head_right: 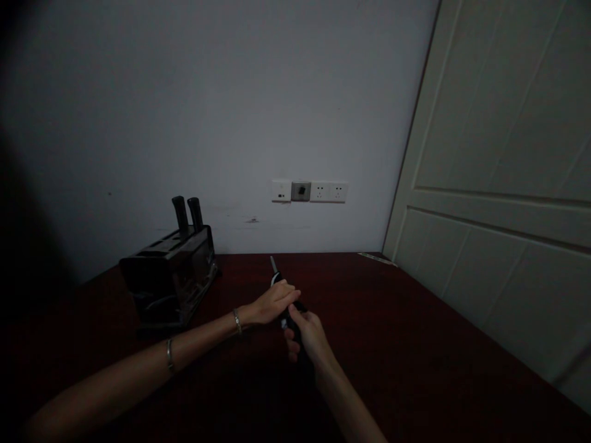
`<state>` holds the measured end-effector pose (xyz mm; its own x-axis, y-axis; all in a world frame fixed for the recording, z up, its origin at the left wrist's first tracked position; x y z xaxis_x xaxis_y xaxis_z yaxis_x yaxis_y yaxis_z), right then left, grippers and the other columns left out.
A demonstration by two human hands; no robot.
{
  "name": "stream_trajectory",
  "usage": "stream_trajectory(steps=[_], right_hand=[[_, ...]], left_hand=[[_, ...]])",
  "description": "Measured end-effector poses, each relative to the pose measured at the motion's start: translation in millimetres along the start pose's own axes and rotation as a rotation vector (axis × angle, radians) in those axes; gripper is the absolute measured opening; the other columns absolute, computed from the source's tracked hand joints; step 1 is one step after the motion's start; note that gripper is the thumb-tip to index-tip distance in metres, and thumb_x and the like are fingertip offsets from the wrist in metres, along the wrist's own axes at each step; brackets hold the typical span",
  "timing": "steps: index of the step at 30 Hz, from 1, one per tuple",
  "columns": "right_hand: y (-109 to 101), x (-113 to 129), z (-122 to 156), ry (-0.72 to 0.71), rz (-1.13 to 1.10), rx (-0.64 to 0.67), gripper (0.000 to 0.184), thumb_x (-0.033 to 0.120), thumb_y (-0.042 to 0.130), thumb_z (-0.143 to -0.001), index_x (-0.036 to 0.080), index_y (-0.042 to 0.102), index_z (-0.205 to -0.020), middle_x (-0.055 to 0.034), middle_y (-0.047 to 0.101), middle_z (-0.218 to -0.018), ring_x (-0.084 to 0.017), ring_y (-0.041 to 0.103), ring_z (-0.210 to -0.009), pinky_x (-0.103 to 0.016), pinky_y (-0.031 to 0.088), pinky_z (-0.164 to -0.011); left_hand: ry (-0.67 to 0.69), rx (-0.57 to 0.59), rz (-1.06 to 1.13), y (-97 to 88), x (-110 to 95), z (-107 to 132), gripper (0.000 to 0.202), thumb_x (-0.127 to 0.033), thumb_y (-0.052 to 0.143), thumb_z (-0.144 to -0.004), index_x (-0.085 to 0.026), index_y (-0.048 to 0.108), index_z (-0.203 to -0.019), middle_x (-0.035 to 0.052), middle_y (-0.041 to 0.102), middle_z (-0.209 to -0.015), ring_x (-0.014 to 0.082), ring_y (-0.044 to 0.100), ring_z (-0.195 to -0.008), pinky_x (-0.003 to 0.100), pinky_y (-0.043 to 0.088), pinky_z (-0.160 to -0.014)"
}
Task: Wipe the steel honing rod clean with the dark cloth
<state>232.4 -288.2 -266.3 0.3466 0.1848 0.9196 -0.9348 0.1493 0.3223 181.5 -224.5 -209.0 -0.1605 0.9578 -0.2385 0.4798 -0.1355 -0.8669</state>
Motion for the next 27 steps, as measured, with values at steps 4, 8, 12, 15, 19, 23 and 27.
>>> stream_trajectory(steps=[4, 8, 12, 15, 19, 23, 27], right_hand=[[4, -3, 0, 0.025, 0.038, 0.012, 0.042, 0.056, 0.058, -0.067, 0.019, 0.04, -0.06, 0.0092, 0.04, -0.034, -0.004, 0.031, -0.021, -0.018, 0.023, -0.023], [10, -3, 4, 0.018, 0.085, -0.032, 0.042, 0.058, 0.057, -0.066, 0.02, 0.039, -0.064, 0.0093, 0.042, -0.035, -0.004, 0.03, -0.021, -0.018, 0.024, -0.023], [16, -4, 8, 0.01, 0.06, -0.002, 0.042, 0.057, 0.061, -0.063, 0.02, 0.039, -0.067, 0.0103, 0.043, -0.038, -0.003, 0.03, -0.024, -0.016, 0.024, -0.024], [16, -6, 7, 0.022, 0.079, 0.013, 0.044, 0.053, 0.066, -0.058, 0.021, 0.036, -0.063, 0.0108, 0.042, -0.039, -0.003, 0.029, -0.024, -0.016, 0.023, -0.024], [13, -3, 6, -0.02, 0.092, -0.027, 0.049, 0.049, 0.073, -0.049, 0.021, 0.036, -0.063, 0.0124, 0.041, -0.038, -0.002, 0.028, -0.025, -0.015, 0.022, -0.024], [9, 3, 8, -0.058, 0.051, -0.074, 0.048, 0.049, 0.074, -0.049, 0.019, 0.039, -0.065, 0.0115, 0.043, -0.039, -0.001, 0.028, -0.027, -0.014, 0.022, -0.025], [7, 6, 9, -0.084, 0.033, -0.099, 0.047, 0.048, 0.074, -0.047, 0.018, 0.041, -0.06, 0.0098, 0.045, -0.039, 0.0, 0.028, -0.026, -0.015, 0.023, -0.026]], left_hand=[[-0.043, -0.002, 0.024, -4.4, -3, 6, 0.039, -0.027, 0.023, -0.092, -0.017, 0.042, -0.059, -0.0022, 0.045, -0.059, 0.0107, 0.039, -0.061, 0.024, 0.031, -0.065], [-0.135, -0.097, 0.084, -6.9, -1, 9, 0.042, -0.027, 0.028, -0.09, -0.016, 0.04, -0.051, -0.0026, 0.044, -0.055, 0.0094, 0.038, -0.055, 0.025, 0.029, -0.062], [-0.298, -0.365, 0.217, -26.5, 9, 5, 0.043, -0.03, 0.034, -0.086, -0.017, 0.036, -0.045, -0.0042, 0.037, -0.048, 0.0086, 0.034, -0.05, 0.025, 0.025, -0.054], [-0.437, -0.653, 0.376, -55.9, 21, 7, 0.043, -0.037, 0.035, -0.084, -0.018, 0.031, -0.046, -0.0055, 0.029, -0.047, 0.0082, 0.028, -0.047, 0.024, 0.02, -0.048], [-0.523, -0.941, 0.507, -89.4, 39, 21, 0.042, -0.043, 0.037, -0.082, -0.02, 0.028, -0.047, -0.006, 0.022, -0.048, 0.0076, 0.023, -0.046, 0.023, 0.017, -0.045], [-0.636, -1.099, 0.569, -89.1, 70, 47, 0.042, -0.042, 0.044, -0.079, -0.019, 0.031, -0.046, -0.0063, 0.025, -0.046, 0.0075, 0.026, -0.045, 0.022, 0.019, -0.044], [-0.769, -1.109, 0.664, -60.7, 111, 64, 0.038, -0.036, 0.05, -0.075, -0.017, 0.038, -0.044, -0.0066, 0.03, -0.043, 0.0075, 0.029, -0.044, 0.021, 0.021, -0.044]])
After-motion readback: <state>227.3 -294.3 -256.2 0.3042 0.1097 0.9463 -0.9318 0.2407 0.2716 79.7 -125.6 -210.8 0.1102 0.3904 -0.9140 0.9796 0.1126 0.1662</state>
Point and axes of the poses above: each hand's wrist, its own z-axis away from the middle knuckle, its own y-axis out of the palm, x = y × z, the point moved 5 cm from there along -z, towards the middle knuckle
